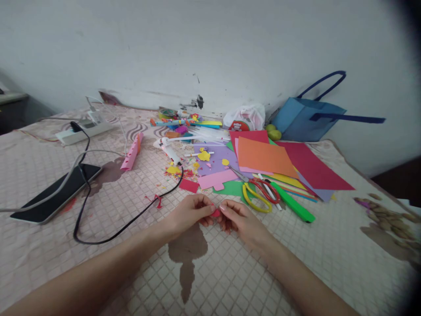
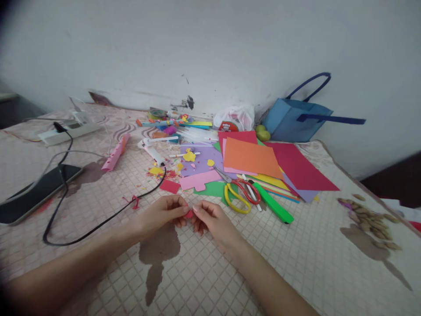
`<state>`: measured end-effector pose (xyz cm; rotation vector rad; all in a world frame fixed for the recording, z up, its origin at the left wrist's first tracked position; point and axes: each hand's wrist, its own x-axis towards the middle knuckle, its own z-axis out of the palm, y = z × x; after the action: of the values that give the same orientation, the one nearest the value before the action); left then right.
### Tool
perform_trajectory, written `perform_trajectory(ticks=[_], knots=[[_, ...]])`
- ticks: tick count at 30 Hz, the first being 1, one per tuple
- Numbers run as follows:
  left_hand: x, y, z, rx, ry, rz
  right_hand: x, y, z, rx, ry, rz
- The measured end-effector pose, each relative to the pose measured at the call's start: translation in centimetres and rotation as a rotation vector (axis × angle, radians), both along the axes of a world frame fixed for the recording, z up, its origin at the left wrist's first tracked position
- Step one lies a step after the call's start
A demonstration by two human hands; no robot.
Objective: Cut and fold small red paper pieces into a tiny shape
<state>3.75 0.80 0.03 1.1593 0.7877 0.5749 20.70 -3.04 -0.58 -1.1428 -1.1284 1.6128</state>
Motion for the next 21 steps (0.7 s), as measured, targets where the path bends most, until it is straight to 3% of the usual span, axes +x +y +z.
perform_trajectory(ticks=[10,12,15,18,21], knots=[[-0.2,0.8,0.1,-0.077,0.033,0.101,-0.8,0.6,-0.6,0.066,-0.136,-0.139],[-0.2,1.2,-0.1,-0.148,-0.025,0.062,-1.3,1.3,-0.7,0.006,-0.138,-0.064],[-0.3,1.8,-0.3,-0.259,-0.093,0.063,-1.4,1.9,-0.8,-0.079,-0.071,0.040],[-0.5,2.2,-0.4,-0.321,-0.132,0.121,-0.9,2.0,-1.1,-0.051,0.050,-0.014],[-0.7,2.1,-0.4,-0.289,-0.110,0.088,-0.7,1.8,-1.4,-0.008,0.122,-0.068]])
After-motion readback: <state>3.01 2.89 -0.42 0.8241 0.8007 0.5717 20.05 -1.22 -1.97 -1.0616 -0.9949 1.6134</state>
